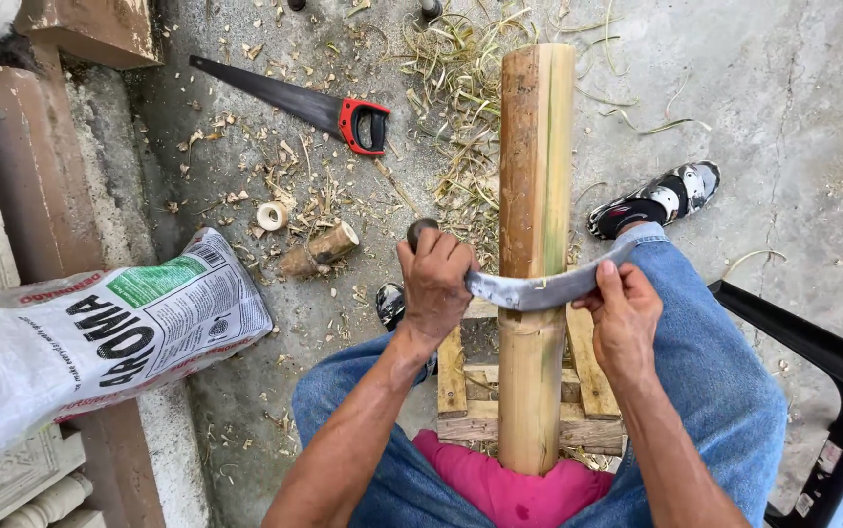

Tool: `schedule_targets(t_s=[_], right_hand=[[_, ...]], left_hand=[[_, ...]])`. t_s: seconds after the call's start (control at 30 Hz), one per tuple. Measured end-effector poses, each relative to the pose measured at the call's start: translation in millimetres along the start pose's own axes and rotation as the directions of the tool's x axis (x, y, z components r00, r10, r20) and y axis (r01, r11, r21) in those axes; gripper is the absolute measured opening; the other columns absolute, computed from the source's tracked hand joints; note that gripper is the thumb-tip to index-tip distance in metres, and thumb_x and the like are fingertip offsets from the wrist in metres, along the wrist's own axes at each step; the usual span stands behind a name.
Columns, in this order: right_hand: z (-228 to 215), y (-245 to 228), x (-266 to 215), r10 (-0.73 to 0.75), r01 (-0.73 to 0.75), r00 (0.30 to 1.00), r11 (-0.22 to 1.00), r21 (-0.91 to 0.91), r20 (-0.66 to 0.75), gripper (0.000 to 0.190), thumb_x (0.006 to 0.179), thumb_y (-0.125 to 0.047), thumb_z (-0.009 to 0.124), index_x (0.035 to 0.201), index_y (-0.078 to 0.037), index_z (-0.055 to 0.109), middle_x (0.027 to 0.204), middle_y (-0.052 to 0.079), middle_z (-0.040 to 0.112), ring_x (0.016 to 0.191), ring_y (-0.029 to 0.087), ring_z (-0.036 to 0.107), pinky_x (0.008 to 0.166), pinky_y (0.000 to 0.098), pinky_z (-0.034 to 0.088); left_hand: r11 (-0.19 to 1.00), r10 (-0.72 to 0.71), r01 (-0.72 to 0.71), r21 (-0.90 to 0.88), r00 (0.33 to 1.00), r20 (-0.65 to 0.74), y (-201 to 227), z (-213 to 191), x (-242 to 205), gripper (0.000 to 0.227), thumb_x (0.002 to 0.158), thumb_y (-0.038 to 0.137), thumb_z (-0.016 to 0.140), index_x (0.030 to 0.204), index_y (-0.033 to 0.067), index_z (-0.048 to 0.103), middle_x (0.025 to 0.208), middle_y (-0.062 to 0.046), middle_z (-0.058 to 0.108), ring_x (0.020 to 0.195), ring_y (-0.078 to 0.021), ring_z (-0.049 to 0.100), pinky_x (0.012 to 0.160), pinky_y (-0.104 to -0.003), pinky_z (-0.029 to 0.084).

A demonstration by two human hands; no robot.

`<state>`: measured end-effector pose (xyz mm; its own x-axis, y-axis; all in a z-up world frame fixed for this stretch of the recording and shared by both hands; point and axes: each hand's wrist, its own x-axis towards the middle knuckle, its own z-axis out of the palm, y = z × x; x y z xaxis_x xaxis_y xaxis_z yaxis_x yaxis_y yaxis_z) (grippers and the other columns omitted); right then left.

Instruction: Shave or scrape the outer layer of a bamboo stalk using a curved blade or drawknife.

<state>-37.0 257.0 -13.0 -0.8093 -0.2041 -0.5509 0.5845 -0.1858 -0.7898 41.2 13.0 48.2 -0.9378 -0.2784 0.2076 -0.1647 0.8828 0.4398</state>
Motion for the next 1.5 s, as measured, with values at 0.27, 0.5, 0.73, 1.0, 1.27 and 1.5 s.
schedule_targets(t_s=[0.27, 0.5, 0.73, 1.0, 1.27, 1.5], right_hand=[[30, -26, 54, -0.055, 0.055, 0.998, 0.998, -0.011, 0.017, 0.019, 0.109, -0.019, 0.058, 0.104, -0.001, 0.059, 0.093, 0.009, 0.066, 0.074, 0.015, 0.066, 0.065, 0.029, 0.059], [66, -56, 127, -0.147, 0.146, 0.986, 0.989, 0.02, 0.074, 0.019, 0.111, -0.019, 0.059, 0.102, -0.002, 0.058, 0.091, 0.008, 0.068, 0.074, 0.015, 0.067, 0.065, 0.029, 0.06], [103, -91, 216, -0.174, 0.179, 0.98, 0.983, -0.04, 0.099, 0.021, 0.11, -0.02, 0.061, 0.098, -0.002, 0.059, 0.089, 0.008, 0.067, 0.074, 0.016, 0.069, 0.065, 0.03, 0.064], [106, -95, 238, -0.089, 0.098, 0.987, 0.993, -0.061, 0.133, 0.021, 0.107, -0.02, 0.062, 0.099, -0.002, 0.062, 0.09, 0.007, 0.066, 0.074, 0.015, 0.065, 0.07, 0.0304, 0.063], [4, -14, -6, 0.07, -0.079, 0.996, 0.98, -0.184, -0.058, 0.024, 0.107, -0.022, 0.056, 0.104, 0.001, 0.059, 0.09, 0.008, 0.063, 0.072, 0.015, 0.061, 0.062, 0.0303, 0.056], [3, -6, 2, 0.023, -0.023, 1.0, 1.0, -0.017, -0.018, 0.021, 0.11, -0.02, 0.056, 0.106, 0.0, 0.06, 0.096, 0.008, 0.064, 0.079, 0.015, 0.065, 0.069, 0.0314, 0.06]], left_hand=[[0.996, 0.076, -0.074, 0.057, 0.996, -0.039, -32, 19, 62, 0.022, 0.093, 0.02, 0.068, 0.073, 0.0137, 0.061, 0.079, -0.002, 0.056, 0.088, -0.0218, 0.05, 0.078, -0.042, 0.03], [0.992, 0.12, -0.112, 0.062, 0.982, -0.147, -68, 46, 130, 0.022, 0.093, 0.02, 0.07, 0.073, 0.0157, 0.063, 0.08, -0.001, 0.058, 0.09, -0.0215, 0.052, 0.079, -0.042, 0.031], [0.986, 0.16, -0.145, 0.087, 0.968, -0.194, -109, 68, 211, 0.016, 0.085, 0.015, 0.072, 0.071, 0.0139, 0.064, 0.08, -0.004, 0.061, 0.09, -0.0232, 0.054, 0.076, -0.043, 0.032], [0.968, 0.133, -0.076, 0.238, 0.963, -0.233, -89, 54, 205, 0.011, 0.084, 0.01, 0.072, 0.078, 0.0077, 0.063, 0.082, -0.01, 0.062, 0.088, -0.0253, 0.051, 0.077, -0.046, 0.034], [1.0, 0.017, -0.017, -0.003, 1.0, 0.021, 1, 4, -1, 0.016, 0.089, 0.01, 0.074, 0.079, 0.0126, 0.062, 0.083, -0.003, 0.059, 0.092, -0.0228, 0.052, 0.079, -0.043, 0.031], [0.997, 0.046, -0.045, 0.066, 0.999, -0.013, 1, 0, 12, 0.016, 0.088, 0.017, 0.07, 0.075, 0.0148, 0.061, 0.079, -0.001, 0.057, 0.087, -0.0218, 0.053, 0.078, -0.041, 0.03]])
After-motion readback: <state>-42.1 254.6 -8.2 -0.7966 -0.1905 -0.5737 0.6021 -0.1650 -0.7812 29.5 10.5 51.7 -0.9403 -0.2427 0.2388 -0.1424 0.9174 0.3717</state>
